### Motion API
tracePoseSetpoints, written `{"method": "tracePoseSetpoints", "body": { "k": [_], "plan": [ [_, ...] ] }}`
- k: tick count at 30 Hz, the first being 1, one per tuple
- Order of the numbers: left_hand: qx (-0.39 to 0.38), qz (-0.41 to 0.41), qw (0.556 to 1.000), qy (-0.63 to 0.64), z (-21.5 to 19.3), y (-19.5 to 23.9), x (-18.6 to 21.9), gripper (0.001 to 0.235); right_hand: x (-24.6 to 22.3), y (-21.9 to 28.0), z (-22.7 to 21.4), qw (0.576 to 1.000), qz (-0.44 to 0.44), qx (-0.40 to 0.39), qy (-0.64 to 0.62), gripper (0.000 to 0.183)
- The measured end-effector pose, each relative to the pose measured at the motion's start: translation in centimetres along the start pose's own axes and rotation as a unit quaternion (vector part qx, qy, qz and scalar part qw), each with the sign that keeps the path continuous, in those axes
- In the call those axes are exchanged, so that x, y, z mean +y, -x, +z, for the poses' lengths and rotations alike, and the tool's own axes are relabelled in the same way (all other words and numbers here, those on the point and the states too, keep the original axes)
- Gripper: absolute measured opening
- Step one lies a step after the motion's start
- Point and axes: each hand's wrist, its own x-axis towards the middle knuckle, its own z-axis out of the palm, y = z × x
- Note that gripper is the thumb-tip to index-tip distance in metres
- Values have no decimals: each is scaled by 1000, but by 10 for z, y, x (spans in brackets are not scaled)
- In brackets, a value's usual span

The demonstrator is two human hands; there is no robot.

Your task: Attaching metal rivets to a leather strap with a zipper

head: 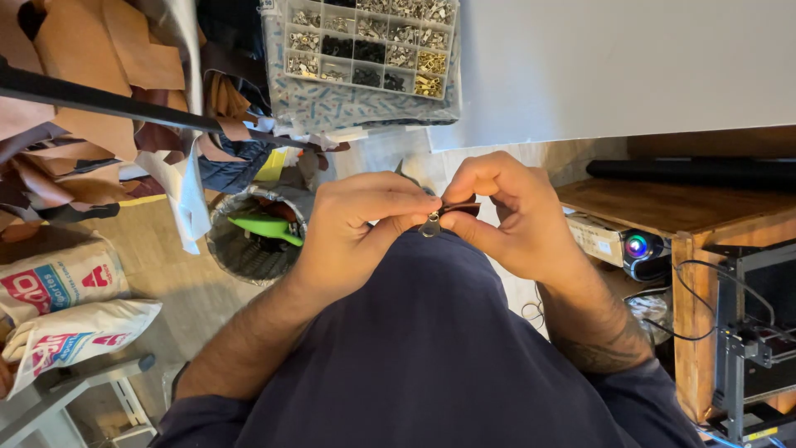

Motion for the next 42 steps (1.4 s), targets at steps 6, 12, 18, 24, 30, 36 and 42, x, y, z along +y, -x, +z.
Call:
{"method": "tracePoseSetpoints", "body": {
  "k": [6,12,18,24,30,36,42],
  "plan": [
    [-14,-3,1000,-6,-1,3,1,13,-3,4,5,1000,20,7,8,22],
    [-7,-8,1000,-17,0,8,2,13,-7,3,13,1000,3,19,6,13],
    [-14,-91,996,2,-4,16,-2,14,-11,3,13,999,-31,-3,32,10],
    [-59,-127,990,-3,-9,13,10,23,-16,3,17,998,-38,-27,42,7],
    [-122,-148,980,-59,-17,8,16,28,-17,3,21,997,-32,-47,47,10],
    [-139,-159,975,-70,-21,4,19,29,-14,1,23,995,-36,-64,60,10],
    [-145,-166,973,-73,-24,3,22,27,-16,-3,24,994,-43,-77,69,11]
  ]
}}
